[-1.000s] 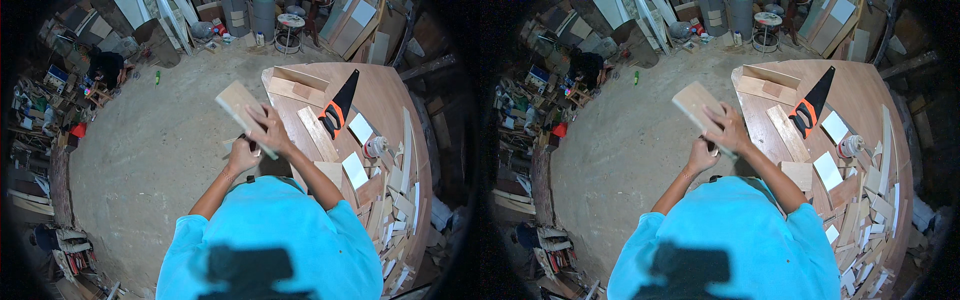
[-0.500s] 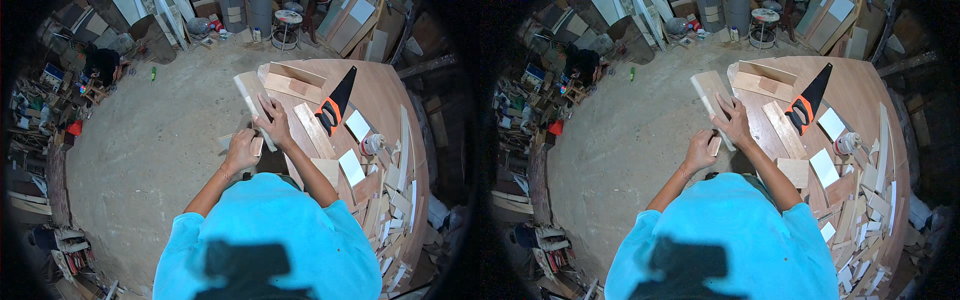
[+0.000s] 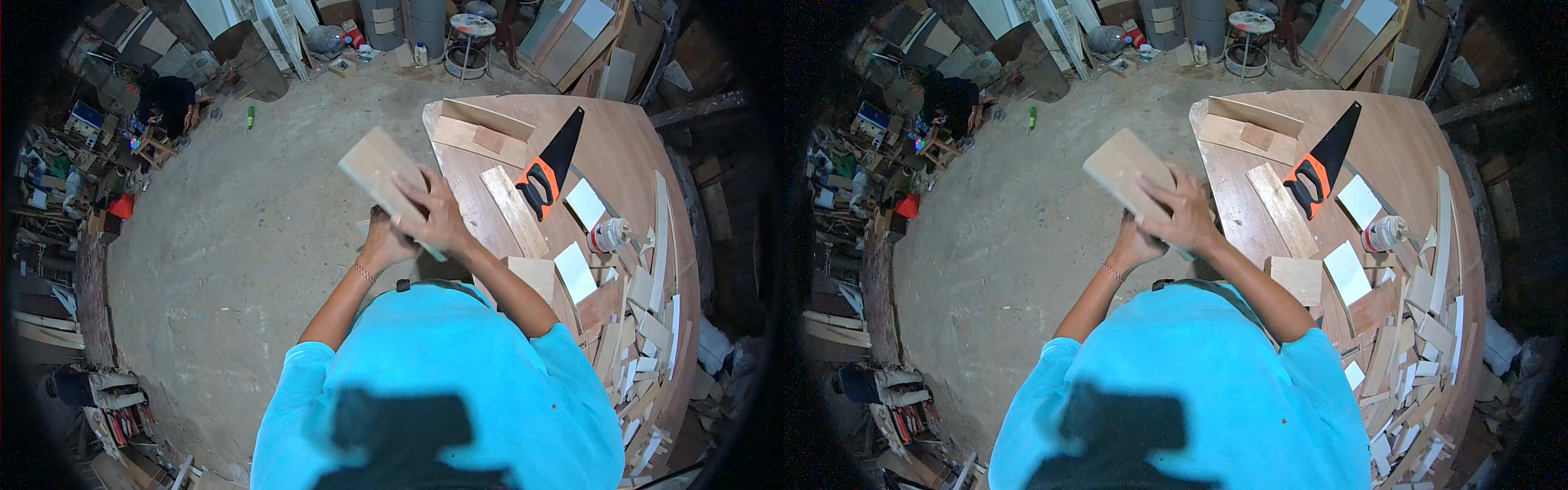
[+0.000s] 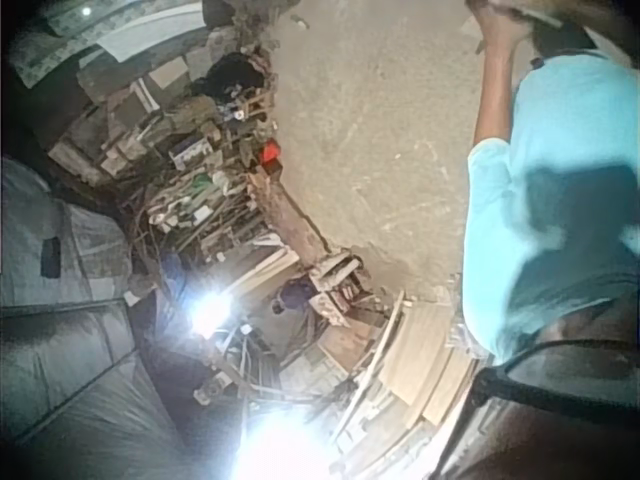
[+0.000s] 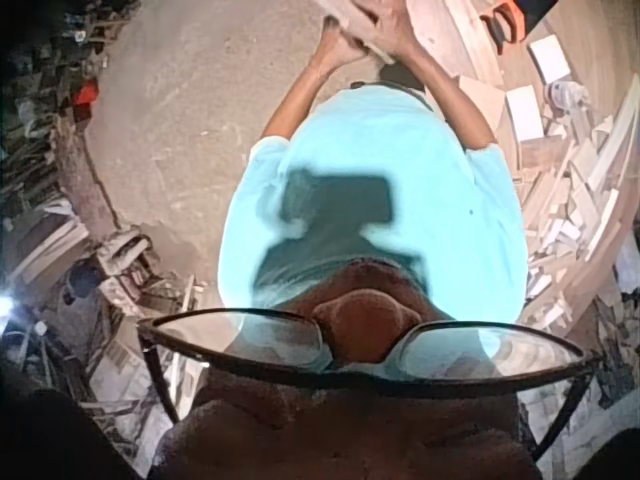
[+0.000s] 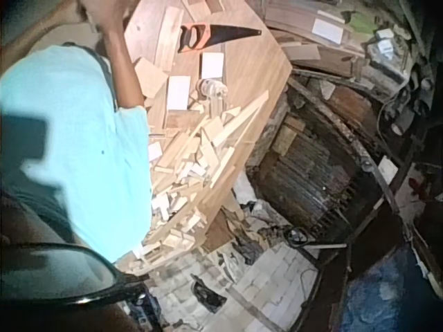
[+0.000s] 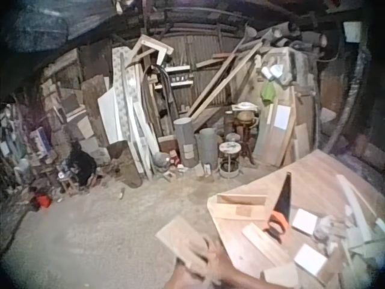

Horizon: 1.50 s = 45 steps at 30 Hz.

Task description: The person marks, fits, and sands small wood pieces at a workshop table, using a pencil to mark, a utility knife and hand saw to cut, and sandpaper to smooth the wood.

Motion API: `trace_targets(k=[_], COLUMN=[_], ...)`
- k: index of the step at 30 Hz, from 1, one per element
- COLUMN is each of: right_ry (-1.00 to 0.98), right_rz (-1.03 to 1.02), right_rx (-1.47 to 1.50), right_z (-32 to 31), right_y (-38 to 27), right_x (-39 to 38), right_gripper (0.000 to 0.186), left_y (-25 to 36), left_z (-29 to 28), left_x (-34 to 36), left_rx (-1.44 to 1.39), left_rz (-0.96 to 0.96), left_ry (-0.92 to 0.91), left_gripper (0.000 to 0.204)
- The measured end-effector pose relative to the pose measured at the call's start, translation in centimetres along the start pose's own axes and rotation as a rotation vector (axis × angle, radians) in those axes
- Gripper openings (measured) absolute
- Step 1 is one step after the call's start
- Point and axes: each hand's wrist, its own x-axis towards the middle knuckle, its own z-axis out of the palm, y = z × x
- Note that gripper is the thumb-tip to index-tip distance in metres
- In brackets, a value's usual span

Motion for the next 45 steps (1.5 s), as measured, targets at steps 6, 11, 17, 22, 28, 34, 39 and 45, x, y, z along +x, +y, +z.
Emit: trace_targets(k=[6, 11, 17, 22, 28, 34, 39, 45], right_ry=[0.116, 0.038, 0.087, 0.074, 0.070, 0.119, 0.104, 0.171], right_rz=[0.204, 0.082, 0.112, 0.158, 0.145, 0.284, 0.159, 0.260], right_rx=[0.084, -0.031, -0.014, -0.038, 0.031, 0.061, 0.012, -0.017], right_z=[0.5, 1.1, 0.6, 0.4, 1.1, 0.3, 0.7, 0.0], right_y=[3.4, 2.2, 3.3, 2.0, 1.5, 2.2, 2.4, 3.4], right_x=[1.1, 0.1, 0.6, 1.5, 0.7, 1.0, -0.2, 0.8], right_gripper=[0.063, 0.063, 0.062, 0.061, 0.062, 0.061, 0.063, 0.064], left_y=[0.6, -0.2, 0.8, 0.0, -1.5, -1.1, -0.2, 0.1], left_z=[-0.1, 0.1, 0.0, 1.5, 3.7, 3.1, 2.9, 2.1], left_x=[0.0, -0.3, 0.0, -0.8, -1.4, -1.2, -0.8, 0.2], left_rx=[0.036, -0.145, -0.150, -0.268, -0.614, -0.571, -0.642, -0.607], left_rz=[-0.069, -0.073, -0.046, -0.121, -0.232, -0.302, -0.228, -0.299], left_ry=[-0.098, -0.127, -0.073, -0.025, 0.095, -0.094, -0.058, -0.107], left_gripper=[0.028, 0.037, 0.037, 0.036, 0.031, 0.026, 0.022, 0.018])
